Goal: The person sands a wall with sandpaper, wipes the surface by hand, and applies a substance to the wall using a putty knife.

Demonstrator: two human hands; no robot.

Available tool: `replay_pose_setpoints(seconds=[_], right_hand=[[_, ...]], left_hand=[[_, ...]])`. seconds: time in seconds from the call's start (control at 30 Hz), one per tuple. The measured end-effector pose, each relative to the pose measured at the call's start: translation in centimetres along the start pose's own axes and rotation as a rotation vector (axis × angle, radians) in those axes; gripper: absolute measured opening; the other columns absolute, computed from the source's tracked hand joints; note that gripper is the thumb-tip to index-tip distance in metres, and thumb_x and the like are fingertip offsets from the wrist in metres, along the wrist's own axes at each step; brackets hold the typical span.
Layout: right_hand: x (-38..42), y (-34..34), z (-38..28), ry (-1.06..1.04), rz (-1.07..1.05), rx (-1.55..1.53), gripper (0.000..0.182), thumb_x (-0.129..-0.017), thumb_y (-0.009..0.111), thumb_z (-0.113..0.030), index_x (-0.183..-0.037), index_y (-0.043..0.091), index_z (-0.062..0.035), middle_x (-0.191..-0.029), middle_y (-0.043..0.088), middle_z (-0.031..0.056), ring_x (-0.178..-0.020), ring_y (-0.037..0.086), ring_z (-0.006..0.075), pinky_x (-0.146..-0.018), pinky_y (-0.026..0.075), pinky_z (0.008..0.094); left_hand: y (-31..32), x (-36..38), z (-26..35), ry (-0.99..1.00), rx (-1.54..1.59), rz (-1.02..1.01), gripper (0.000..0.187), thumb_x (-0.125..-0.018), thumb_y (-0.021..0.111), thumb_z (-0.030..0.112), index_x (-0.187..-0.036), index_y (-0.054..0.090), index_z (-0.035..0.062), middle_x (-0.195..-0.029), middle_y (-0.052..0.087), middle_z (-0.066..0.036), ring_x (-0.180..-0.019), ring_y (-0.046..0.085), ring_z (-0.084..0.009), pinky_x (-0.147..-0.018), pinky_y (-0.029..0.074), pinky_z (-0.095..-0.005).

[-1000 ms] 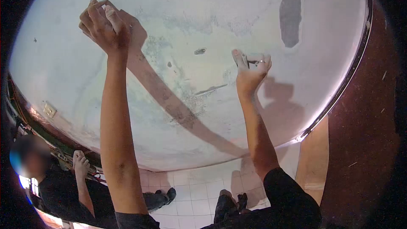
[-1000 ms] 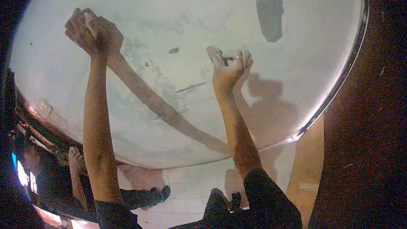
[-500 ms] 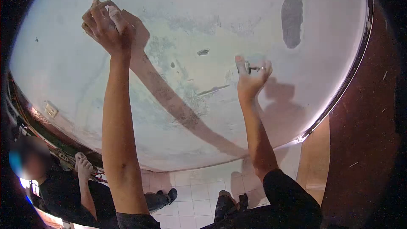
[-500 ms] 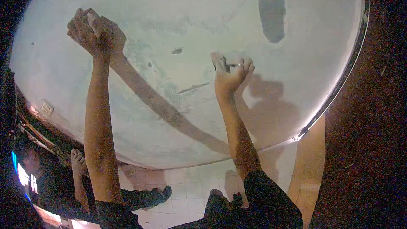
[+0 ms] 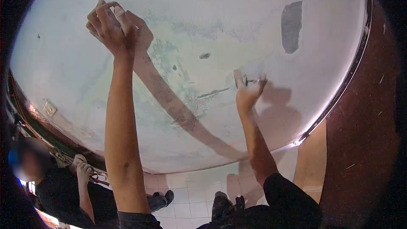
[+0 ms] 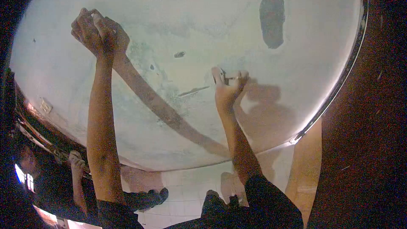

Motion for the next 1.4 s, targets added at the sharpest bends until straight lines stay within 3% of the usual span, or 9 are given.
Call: replay_pose_setpoints(seconds=[0.43, 0.6, 0.67, 0.9, 1.13, 1.2, 1.27, 1.3, 1.4], right_hand=[[-2.8, 0.3, -2.0, -0.029, 0.021, -0.035, 0.037, -0.071, 0.085, -0.019, -0.077, 0.052, -0.0024, -0.084, 0.048, 0.0056, -0.081, 0.045, 0.0234, -0.074, 0.039, 0.0407], [-0.1, -0.4, 1.0, -0.083, 0.186, -0.014, 0.049, -0.066, 0.088, -0.028, -0.084, 0.054, 0.0034, -0.097, 0.053, 0.0140, -0.096, 0.047, 0.0330, -0.082, 0.037, 0.0491], [-2.3, 0.2, 0.5, 0.148, -0.063, -0.027, 0.053, -0.066, 0.088, -0.032, -0.085, 0.054, 0.0050, -0.096, 0.056, 0.0159, -0.095, 0.053, 0.0329, -0.081, 0.041, 0.0499], [-5.4, -3.9, 2.4, 0.470, -0.036, -0.426, 0.032, -0.083, 0.076, -0.021, -0.093, 0.054, 0.0007, -0.083, 0.058, 0.0053, -0.073, 0.051, 0.0156, -0.071, 0.046, 0.0312], [20.7, -12.6, 17.7, 0.775, -0.585, -0.073, 0.042, -0.089, 0.061, -0.011, -0.125, 0.046, 0.0047, -0.100, 0.057, 0.0123, -0.084, 0.053, 0.0199, -0.076, 0.046, 0.0365], [35.0, -16.0, 28.5, 0.417, -0.869, 0.086, 0.046, -0.092, 0.058, -0.027, -0.127, 0.045, 0.0002, -0.110, 0.058, 0.0233, -0.103, 0.058, 0.0269, -0.092, 0.045, 0.0373], [42.5, -16.5, 27.8, 0.302, -1.319, 0.279, 0.045, -0.090, 0.062, -0.033, -0.120, 0.049, -0.0021, -0.097, 0.062, 0.0194, -0.092, 0.061, 0.0282, -0.085, 0.048, 0.0393], [42.6, -17.0, 25.8, 0.525, -1.221, 0.158, 0.047, -0.088, 0.064, -0.037, -0.116, 0.052, -0.0019, -0.094, 0.062, 0.0180, -0.088, 0.062, 0.0287, -0.083, 0.049, 0.0407], [44.0, -15.6, 20.5, 0.601, -1.340, 0.178, 0.051, -0.084, 0.068, -0.045, -0.109, 0.057, -0.0019, -0.091, 0.064, 0.0166, -0.087, 0.063, 0.0303, -0.080, 0.051, 0.0436]], left_hand=[[0.1, 0.3, -0.5, -0.011, -0.043, 0.000, 0.023, -0.086, 0.051, 0.025, -0.099, 0.059, 0.0075, -0.116, 0.055, -0.014, -0.109, 0.046, -0.0295, -0.098, 0.030, -0.0448], [0.1, 0.0, -0.5, 0.052, -0.067, -0.009, 0.021, -0.085, 0.053, 0.021, -0.099, 0.059, 0.0070, -0.114, 0.055, -0.014, -0.109, 0.046, -0.0288, -0.098, 0.030, -0.0444], [0.2, 0.1, -0.4, 0.073, -0.102, -0.027, 0.021, -0.084, 0.053, 0.020, -0.099, 0.059, 0.0067, -0.113, 0.055, -0.013, -0.109, 0.046, -0.0288, -0.097, 0.031, -0.0443], [-0.4, -0.1, -0.2, 0.034, -0.054, 0.014, 0.021, -0.083, 0.051, 0.019, -0.098, 0.058, 0.0065, -0.110, 0.055, -0.013, -0.106, 0.046, -0.0297, -0.095, 0.031, -0.0444], [-0.5, -0.3, -0.1, -0.013, -0.019, 0.019, 0.020, -0.082, 0.052, 0.020, -0.095, 0.059, 0.0077, -0.109, 0.055, -0.013, -0.104, 0.047, -0.0304, -0.095, 0.032, -0.0442], [-0.7, -0.5, 0.3, -0.020, -0.019, 0.028, 0.019, -0.083, 0.052, 0.020, -0.095, 0.059, 0.0077, -0.109, 0.055, -0.013, -0.104, 0.047, -0.0305, -0.095, 0.032, -0.0440], [-0.8, -0.4, 0.3, -0.029, -0.021, 0.030, 0.018, -0.084, 0.052, 0.020, -0.095, 0.059, 0.0076, -0.109, 0.055, -0.014, -0.104, 0.047, -0.0304, -0.095, 0.032, -0.0439], [-0.8, -0.3, 0.2, -0.030, -0.020, 0.023, 0.018, -0.084, 0.052, 0.021, -0.095, 0.059, 0.0076, -0.109, 0.054, -0.014, -0.104, 0.047, -0.0303, -0.095, 0.032, -0.0439], [-0.8, -0.3, 0.2, -0.034, -0.016, 0.030, 0.019, -0.085, 0.051, 0.021, -0.096, 0.059, 0.0072, -0.109, 0.054, -0.014, -0.104, 0.047, -0.0303, -0.094, 0.032, -0.0442]])
Point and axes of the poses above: each hand's wrist, its own x-axis away from the middle knuckle, its own y-axis out of the palm, z = x × y, the point moved 10 cm from there along -x, towards the middle knuckle
